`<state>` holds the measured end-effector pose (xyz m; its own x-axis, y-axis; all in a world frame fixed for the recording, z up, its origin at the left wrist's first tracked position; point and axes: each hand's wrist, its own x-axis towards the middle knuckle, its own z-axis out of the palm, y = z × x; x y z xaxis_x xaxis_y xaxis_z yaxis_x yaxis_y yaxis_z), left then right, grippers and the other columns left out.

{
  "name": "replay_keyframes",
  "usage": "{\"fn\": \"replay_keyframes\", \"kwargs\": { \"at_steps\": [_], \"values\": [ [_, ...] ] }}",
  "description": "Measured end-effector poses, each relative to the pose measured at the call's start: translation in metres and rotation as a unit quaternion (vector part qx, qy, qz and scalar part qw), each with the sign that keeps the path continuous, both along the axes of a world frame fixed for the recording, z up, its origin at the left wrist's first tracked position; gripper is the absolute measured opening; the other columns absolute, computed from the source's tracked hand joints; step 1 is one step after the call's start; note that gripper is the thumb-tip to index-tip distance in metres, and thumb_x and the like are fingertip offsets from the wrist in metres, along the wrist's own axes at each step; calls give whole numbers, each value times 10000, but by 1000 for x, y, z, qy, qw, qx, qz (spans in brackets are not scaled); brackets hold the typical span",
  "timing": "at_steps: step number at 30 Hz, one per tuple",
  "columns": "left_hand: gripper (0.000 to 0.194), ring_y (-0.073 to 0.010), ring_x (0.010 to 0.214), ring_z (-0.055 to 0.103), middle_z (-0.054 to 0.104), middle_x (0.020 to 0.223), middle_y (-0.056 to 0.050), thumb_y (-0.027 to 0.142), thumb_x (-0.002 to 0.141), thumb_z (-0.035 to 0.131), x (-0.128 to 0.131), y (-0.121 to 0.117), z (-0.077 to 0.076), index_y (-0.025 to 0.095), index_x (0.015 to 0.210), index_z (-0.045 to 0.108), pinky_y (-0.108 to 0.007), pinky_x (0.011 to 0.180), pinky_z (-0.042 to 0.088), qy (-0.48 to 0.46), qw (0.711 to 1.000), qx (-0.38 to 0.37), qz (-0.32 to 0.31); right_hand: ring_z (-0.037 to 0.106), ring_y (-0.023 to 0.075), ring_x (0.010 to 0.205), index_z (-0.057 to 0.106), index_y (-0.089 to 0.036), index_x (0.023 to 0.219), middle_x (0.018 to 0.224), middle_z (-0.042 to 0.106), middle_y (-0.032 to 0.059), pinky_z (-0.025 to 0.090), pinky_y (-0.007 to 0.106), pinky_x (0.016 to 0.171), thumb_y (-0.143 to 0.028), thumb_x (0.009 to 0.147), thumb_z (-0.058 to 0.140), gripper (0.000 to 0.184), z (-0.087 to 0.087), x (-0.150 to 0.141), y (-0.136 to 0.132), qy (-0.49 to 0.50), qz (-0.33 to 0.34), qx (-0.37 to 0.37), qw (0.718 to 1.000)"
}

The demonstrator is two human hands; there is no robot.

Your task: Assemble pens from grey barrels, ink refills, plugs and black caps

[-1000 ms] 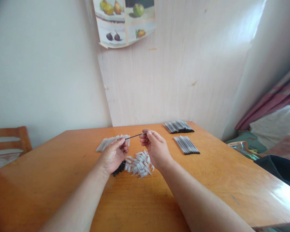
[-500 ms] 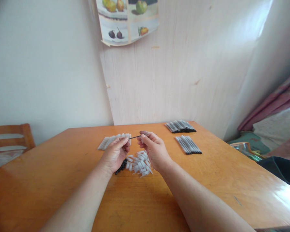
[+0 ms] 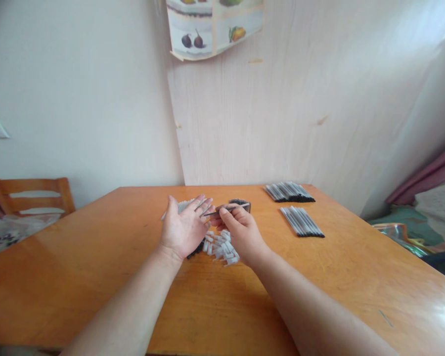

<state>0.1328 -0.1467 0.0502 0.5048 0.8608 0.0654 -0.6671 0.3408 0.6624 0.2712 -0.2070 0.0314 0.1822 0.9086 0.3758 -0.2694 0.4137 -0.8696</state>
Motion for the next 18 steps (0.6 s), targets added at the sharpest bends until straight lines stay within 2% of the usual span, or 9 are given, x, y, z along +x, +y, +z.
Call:
{"fn": "replay_keyframes", "kwargs": {
  "at_steps": [5, 10, 18],
  "values": [
    [810, -330, 1331, 390, 498, 1390, -147, 844, 709, 355, 1, 0, -3, 244, 1179, 627, -413, 901, 460, 12, 1000, 7, -1, 636, 166, 800, 648, -225, 979, 874, 677, 40, 504, 337, 762, -418, 854, 636, 231, -1, -15, -11, -95, -3, 44, 995],
    [787, -326, 1376, 329, 481, 1409, -137, 829, 711, 370, 0, -1, -2, 253, 1179, 632, -422, 929, 439, 19, 1000, 7, -9, 630, 183, 876, 681, -243, 1011, 984, 666, 55, 497, 357, 825, -379, 882, 605, 203, -3, -18, -17, -193, -42, 90, 976],
    [796, -327, 1386, 308, 475, 1416, -128, 843, 694, 366, -1, -1, 0, 261, 1172, 627, -432, 923, 440, 24, 1000, 4, -10, 624, 212, 919, 683, -256, 1032, 1002, 664, 67, 492, 405, 866, -367, 902, 572, 204, -6, -16, -15, -215, -45, 94, 971]
  ]
}}
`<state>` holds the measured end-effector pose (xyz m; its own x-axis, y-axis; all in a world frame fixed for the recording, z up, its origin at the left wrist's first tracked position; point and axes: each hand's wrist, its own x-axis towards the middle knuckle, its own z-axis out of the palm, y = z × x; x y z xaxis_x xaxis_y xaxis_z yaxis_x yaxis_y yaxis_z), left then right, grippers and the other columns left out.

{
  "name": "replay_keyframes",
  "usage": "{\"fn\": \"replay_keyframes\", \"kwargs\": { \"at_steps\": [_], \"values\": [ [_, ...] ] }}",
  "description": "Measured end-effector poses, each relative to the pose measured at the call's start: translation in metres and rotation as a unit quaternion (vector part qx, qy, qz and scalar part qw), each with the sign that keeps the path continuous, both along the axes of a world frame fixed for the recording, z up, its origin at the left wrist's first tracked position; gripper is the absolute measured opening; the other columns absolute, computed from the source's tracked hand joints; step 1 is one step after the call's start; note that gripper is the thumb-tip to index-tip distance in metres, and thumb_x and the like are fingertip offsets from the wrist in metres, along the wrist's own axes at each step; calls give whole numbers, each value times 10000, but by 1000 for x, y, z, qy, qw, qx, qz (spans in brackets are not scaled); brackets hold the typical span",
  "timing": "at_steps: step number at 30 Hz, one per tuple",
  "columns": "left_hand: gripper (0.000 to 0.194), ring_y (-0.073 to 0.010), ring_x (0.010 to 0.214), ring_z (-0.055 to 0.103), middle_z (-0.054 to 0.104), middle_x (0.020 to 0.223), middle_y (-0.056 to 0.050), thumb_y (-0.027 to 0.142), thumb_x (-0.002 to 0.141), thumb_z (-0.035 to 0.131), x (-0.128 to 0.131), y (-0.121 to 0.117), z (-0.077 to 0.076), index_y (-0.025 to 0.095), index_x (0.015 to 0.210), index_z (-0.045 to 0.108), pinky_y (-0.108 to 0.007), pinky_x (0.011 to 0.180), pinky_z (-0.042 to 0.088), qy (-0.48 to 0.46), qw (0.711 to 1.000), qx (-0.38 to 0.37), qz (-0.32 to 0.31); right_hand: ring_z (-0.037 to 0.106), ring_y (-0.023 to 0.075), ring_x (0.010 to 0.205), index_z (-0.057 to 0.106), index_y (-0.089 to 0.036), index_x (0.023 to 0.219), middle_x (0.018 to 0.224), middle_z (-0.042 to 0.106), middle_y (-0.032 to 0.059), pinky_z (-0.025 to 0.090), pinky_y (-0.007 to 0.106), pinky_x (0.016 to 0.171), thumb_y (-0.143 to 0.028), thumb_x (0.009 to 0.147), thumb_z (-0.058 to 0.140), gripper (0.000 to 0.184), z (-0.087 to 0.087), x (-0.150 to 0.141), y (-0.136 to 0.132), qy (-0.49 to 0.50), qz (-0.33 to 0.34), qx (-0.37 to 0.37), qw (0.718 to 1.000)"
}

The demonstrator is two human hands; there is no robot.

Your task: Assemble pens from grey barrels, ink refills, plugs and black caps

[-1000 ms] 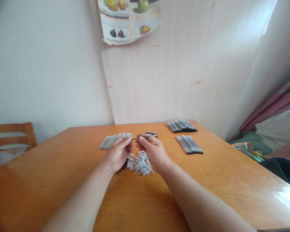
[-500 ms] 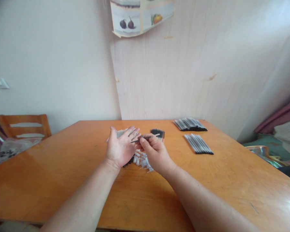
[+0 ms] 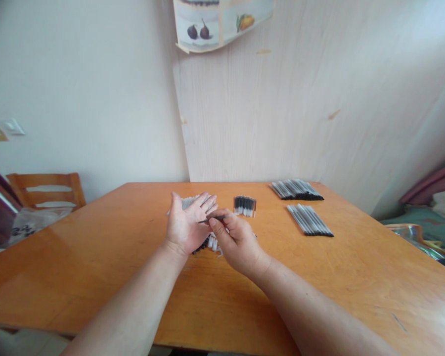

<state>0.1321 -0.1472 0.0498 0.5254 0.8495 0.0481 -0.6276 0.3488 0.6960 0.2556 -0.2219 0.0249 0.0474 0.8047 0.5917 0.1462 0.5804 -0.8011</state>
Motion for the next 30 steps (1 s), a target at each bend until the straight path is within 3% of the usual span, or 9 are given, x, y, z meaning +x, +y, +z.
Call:
{"fn": "replay_keyframes", "kwargs": {
  "at_steps": [10, 15, 19, 22, 26, 30],
  "values": [
    [840, -338, 1355, 357, 472, 1417, -145, 865, 686, 339, -2, 2, -2, 249, 1182, 621, -428, 896, 453, -13, 1000, 8, -4, 632, 187, 839, 668, -237, 1004, 928, 669, 57, 511, 356, 789, -389, 882, 602, 206, 2, 2, -1, 36, -14, -14, 999],
    [771, -305, 1247, 481, 527, 1349, -150, 831, 718, 370, -1, 4, -4, 227, 1131, 615, -380, 848, 485, -19, 1000, 7, 6, 628, 170, 778, 647, -247, 1051, 924, 672, 51, 519, 344, 738, -393, 885, 595, 227, 5, 7, 3, 68, -43, 13, 997],
    [550, -235, 939, 627, 651, 1061, -137, 674, 757, 564, 3, 11, -12, 177, 978, 645, -331, 732, 503, 26, 999, -26, 28, 630, 193, 861, 686, -255, 1019, 985, 672, 62, 506, 367, 802, -372, 871, 611, 203, 2, 11, 10, 53, -97, 35, 993],
    [395, -169, 728, 630, 666, 853, -91, 538, 760, 666, 7, 12, -19, 155, 858, 659, -273, 617, 467, 110, 993, -40, 9, 626, 209, 899, 704, -270, 1006, 978, 684, 56, 486, 379, 845, -331, 859, 621, 180, -1, 14, 12, 23, -129, 58, 990],
    [292, -145, 696, 618, 674, 805, -56, 442, 732, 735, 13, 9, -23, 174, 838, 684, -257, 611, 440, 126, 991, -10, -33, 624, 217, 963, 699, -290, 1063, 1020, 696, 47, 459, 391, 910, -267, 875, 580, 224, -3, 15, 12, -45, -137, 92, 985],
    [250, -120, 713, 606, 682, 842, -26, 329, 689, 789, 12, 10, -22, 190, 873, 694, -241, 634, 427, 93, 996, -3, -3, 614, 218, 1031, 669, -307, 1150, 1108, 684, 45, 443, 391, 938, -220, 875, 554, 310, -7, 15, 14, -86, -112, 90, 986]
  ]
}}
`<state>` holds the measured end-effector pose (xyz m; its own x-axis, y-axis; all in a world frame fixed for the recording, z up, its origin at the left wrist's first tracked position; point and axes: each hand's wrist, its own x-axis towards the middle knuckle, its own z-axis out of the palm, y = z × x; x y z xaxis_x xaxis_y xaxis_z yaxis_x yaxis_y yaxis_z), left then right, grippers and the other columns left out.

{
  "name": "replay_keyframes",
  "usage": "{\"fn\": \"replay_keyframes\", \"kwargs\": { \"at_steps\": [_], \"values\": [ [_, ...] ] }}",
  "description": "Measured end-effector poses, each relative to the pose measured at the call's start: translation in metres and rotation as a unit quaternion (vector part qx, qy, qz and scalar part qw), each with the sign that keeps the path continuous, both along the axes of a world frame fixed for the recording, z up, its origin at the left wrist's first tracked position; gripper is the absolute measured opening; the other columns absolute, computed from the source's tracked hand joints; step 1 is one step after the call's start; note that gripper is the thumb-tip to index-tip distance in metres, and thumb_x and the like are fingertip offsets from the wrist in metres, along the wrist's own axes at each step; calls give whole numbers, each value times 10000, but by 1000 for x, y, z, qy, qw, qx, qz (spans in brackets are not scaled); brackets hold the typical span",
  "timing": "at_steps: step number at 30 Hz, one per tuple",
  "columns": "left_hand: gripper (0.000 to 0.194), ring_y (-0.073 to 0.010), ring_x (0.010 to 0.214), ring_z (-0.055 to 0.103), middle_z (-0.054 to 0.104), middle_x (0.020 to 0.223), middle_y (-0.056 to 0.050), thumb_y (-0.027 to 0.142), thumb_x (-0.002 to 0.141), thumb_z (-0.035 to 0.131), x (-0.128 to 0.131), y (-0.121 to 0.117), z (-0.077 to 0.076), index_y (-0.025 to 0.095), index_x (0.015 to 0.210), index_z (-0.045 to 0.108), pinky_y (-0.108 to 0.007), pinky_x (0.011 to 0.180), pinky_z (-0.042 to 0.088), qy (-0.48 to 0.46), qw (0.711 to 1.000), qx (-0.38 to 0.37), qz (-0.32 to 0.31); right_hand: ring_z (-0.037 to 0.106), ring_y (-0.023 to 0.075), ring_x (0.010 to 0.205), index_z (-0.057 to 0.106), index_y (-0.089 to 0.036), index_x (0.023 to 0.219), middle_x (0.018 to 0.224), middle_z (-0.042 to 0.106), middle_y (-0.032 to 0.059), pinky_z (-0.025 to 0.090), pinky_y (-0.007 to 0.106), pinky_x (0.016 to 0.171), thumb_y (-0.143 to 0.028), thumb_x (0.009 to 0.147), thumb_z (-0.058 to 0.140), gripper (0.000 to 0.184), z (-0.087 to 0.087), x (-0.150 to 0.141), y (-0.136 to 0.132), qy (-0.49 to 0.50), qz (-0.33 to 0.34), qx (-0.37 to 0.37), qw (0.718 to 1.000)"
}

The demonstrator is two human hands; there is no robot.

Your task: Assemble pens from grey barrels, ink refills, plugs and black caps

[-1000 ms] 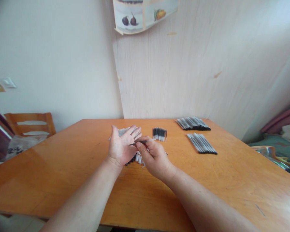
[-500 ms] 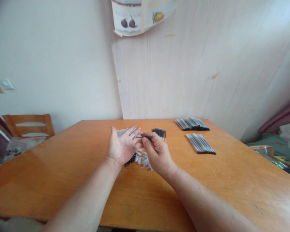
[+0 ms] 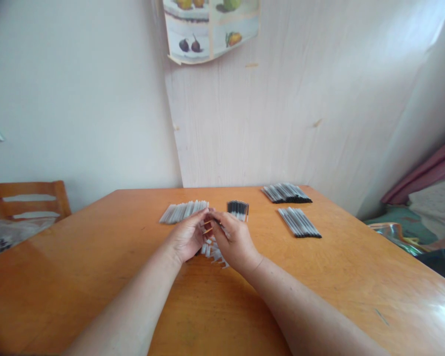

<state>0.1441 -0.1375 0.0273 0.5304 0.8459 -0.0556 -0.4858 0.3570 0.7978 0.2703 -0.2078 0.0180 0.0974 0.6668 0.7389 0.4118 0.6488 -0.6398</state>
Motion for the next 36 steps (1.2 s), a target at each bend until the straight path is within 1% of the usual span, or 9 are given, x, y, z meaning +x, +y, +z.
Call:
{"fn": "replay_keyframes", "kwargs": {
  "at_steps": [5, 9, 13, 16, 22, 26, 29, 32, 36],
  "values": [
    [195, -124, 791, 614, 681, 905, -37, 283, 712, 761, -8, 12, 1, 181, 858, 683, -230, 650, 421, -11, 998, 6, 68, 635, 227, 935, 598, -286, 1259, 1042, 698, 65, 472, 406, 849, -188, 815, 577, 455, -14, 14, 13, -7, -32, -81, 996],
    [201, -127, 812, 604, 678, 960, -58, 300, 729, 739, -11, 16, -1, 174, 873, 677, -228, 657, 413, 28, 994, 54, 96, 606, 193, 757, 701, -223, 962, 818, 691, 45, 465, 330, 700, -313, 820, 580, 208, -18, 26, 23, 32, -102, -139, 985],
    [213, -133, 838, 591, 675, 981, -62, 341, 725, 727, -9, 14, -2, 174, 845, 671, -228, 657, 400, 75, 986, 101, 111, 490, 127, 572, 675, -175, 793, 623, 583, -4, 366, 245, 528, -446, 838, 543, 304, -7, 24, 19, 43, -58, -213, 974],
    [209, -138, 855, 587, 676, 996, -63, 360, 733, 705, -7, 14, -3, 179, 831, 669, -231, 660, 396, 96, 982, 121, 110, 444, 104, 554, 659, -155, 758, 597, 535, -23, 331, 230, 518, -421, 819, 561, 290, 0, 18, 14, -3, -20, -241, 970],
    [300, -161, 841, 604, 684, 975, -90, 424, 698, 726, -5, 18, -8, 172, 856, 688, -249, 650, 404, 148, 968, 146, 137, 449, 103, 555, 667, -153, 721, 598, 551, -18, 322, 223, 508, -351, 776, 557, 233, -4, 20, 16, -75, -43, -274, 958],
    [358, -135, 732, 602, 681, 861, -71, 469, 664, 742, -8, 25, -8, 160, 821, 650, -232, 591, 384, 138, 949, 143, 244, 480, 105, 554, 673, -158, 725, 594, 579, -13, 330, 217, 504, -346, 746, 566, 218, -7, 43, 25, -46, -140, -294, 944],
    [344, -109, 608, 572, 657, 739, -36, 456, 661, 729, -14, 36, -5, 159, 778, 600, -217, 519, 354, 118, 935, 112, 316, 493, 106, 534, 658, -152, 673, 589, 598, 9, 325, 220, 490, -346, 743, 547, 235, -8, 70, 34, -28, -235, -319, 918],
    [291, -89, 511, 527, 619, 655, -5, 414, 671, 695, -21, 46, -2, 165, 726, 556, -204, 451, 310, 101, 930, 46, 349, 489, 107, 502, 669, -146, 669, 576, 603, 26, 311, 223, 466, -348, 737, 555, 241, -11, 96, 45, -43, -302, -359, 882],
    [266, -66, 412, 441, 538, 552, 33, 376, 689, 646, -28, 50, 3, 179, 651, 472, -195, 399, 260, 67, 929, -40, 361, 511, 116, 495, 683, -146, 687, 586, 618, 47, 325, 228, 462, -356, 757, 563, 252, -17, 114, 59, -106, -337, -419, 837]
  ]
}}
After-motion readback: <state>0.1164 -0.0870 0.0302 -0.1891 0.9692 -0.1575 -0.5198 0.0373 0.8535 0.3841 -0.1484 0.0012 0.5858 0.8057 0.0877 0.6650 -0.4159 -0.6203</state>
